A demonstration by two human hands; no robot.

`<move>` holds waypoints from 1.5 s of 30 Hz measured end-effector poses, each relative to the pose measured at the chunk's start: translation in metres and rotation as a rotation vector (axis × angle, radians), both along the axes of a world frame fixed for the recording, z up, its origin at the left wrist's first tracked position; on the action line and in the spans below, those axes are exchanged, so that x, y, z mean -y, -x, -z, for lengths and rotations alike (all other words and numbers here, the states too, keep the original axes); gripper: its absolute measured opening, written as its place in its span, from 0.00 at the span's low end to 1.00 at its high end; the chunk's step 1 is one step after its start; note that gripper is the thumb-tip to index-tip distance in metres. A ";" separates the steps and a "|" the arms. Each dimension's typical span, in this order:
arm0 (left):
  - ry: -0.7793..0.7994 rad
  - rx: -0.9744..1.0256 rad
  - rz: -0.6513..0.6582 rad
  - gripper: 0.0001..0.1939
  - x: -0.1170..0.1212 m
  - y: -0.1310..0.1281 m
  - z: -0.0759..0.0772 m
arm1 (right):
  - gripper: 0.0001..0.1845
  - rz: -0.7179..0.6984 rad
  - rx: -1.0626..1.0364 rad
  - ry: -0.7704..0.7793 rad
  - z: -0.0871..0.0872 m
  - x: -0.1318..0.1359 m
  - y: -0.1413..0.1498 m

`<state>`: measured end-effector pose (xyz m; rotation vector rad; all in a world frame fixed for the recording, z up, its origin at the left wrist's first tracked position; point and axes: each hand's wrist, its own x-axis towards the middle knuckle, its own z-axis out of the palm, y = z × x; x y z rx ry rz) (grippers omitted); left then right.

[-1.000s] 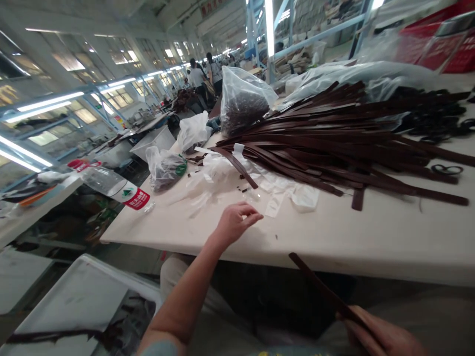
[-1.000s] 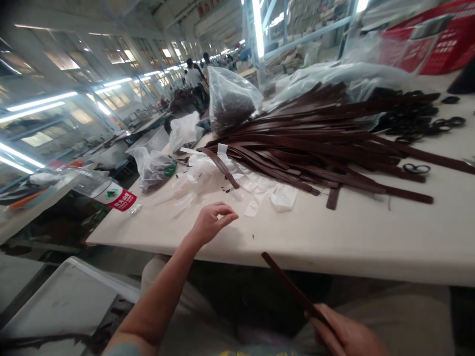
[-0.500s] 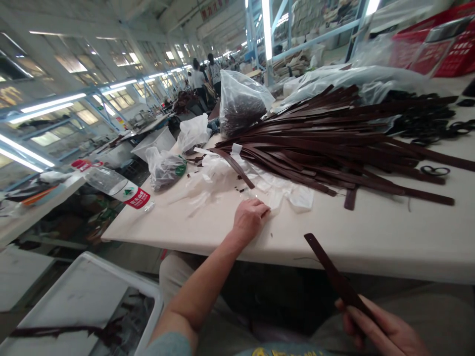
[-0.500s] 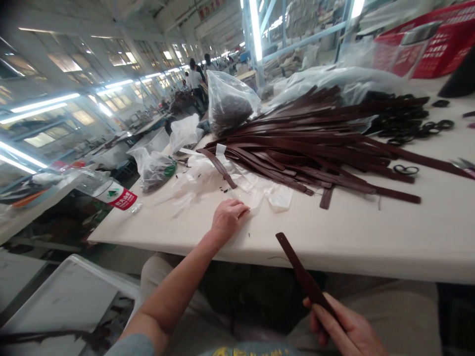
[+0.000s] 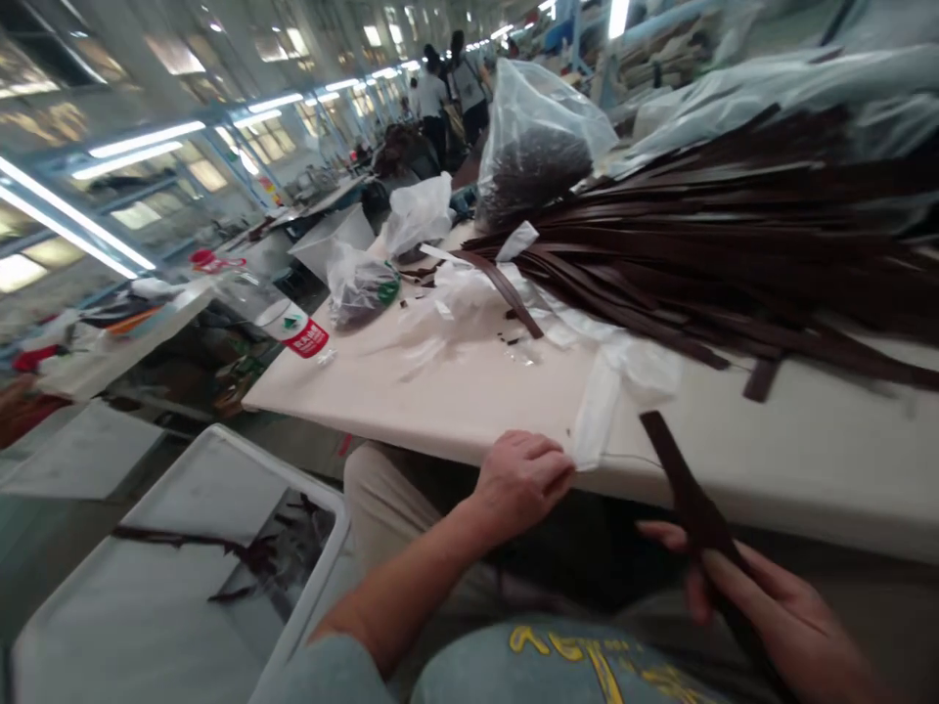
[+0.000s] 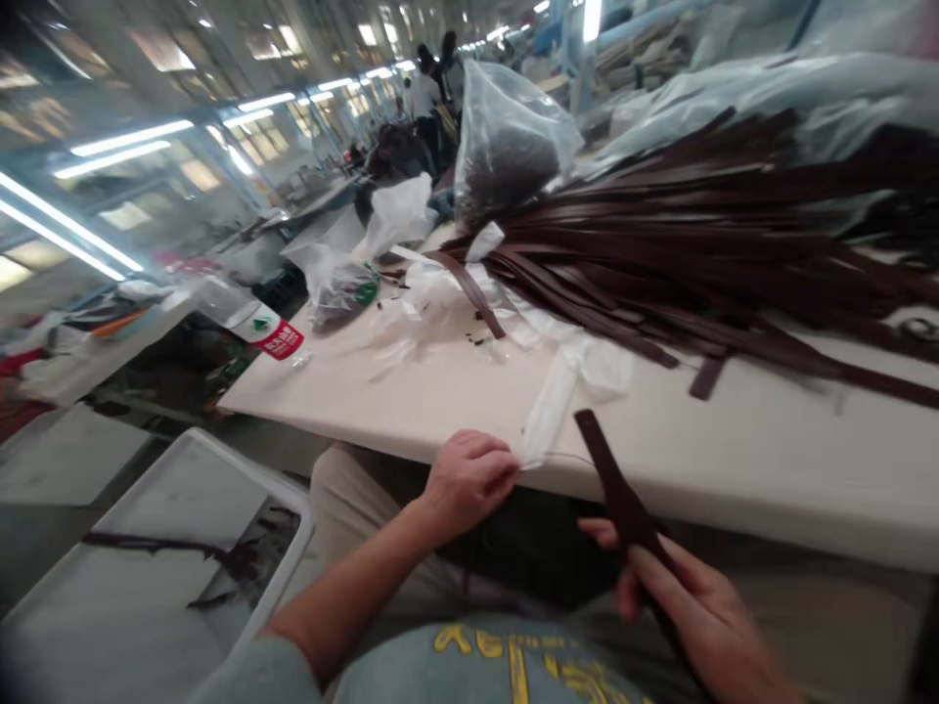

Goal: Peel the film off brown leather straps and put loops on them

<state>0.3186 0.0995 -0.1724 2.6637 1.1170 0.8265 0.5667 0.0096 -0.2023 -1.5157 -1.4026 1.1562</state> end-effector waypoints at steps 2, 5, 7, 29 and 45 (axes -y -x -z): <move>-0.014 0.034 -0.017 0.09 0.014 0.004 0.002 | 0.26 -0.063 -0.148 0.115 -0.015 -0.008 0.013; -0.040 0.057 0.018 0.08 0.030 0.004 0.001 | 0.28 -0.096 -0.248 0.175 -0.027 -0.023 0.036; -0.014 0.061 0.038 0.09 0.039 0.002 0.000 | 0.28 -0.097 -0.266 0.166 -0.030 -0.031 0.047; 1.509 1.104 -0.142 0.20 0.022 -0.045 0.007 | 0.21 0.141 -0.077 -0.103 -0.051 -0.001 0.012; 1.679 1.431 -0.220 0.11 0.012 -0.082 -0.028 | 0.20 -0.188 0.499 -0.386 -0.040 0.068 -0.001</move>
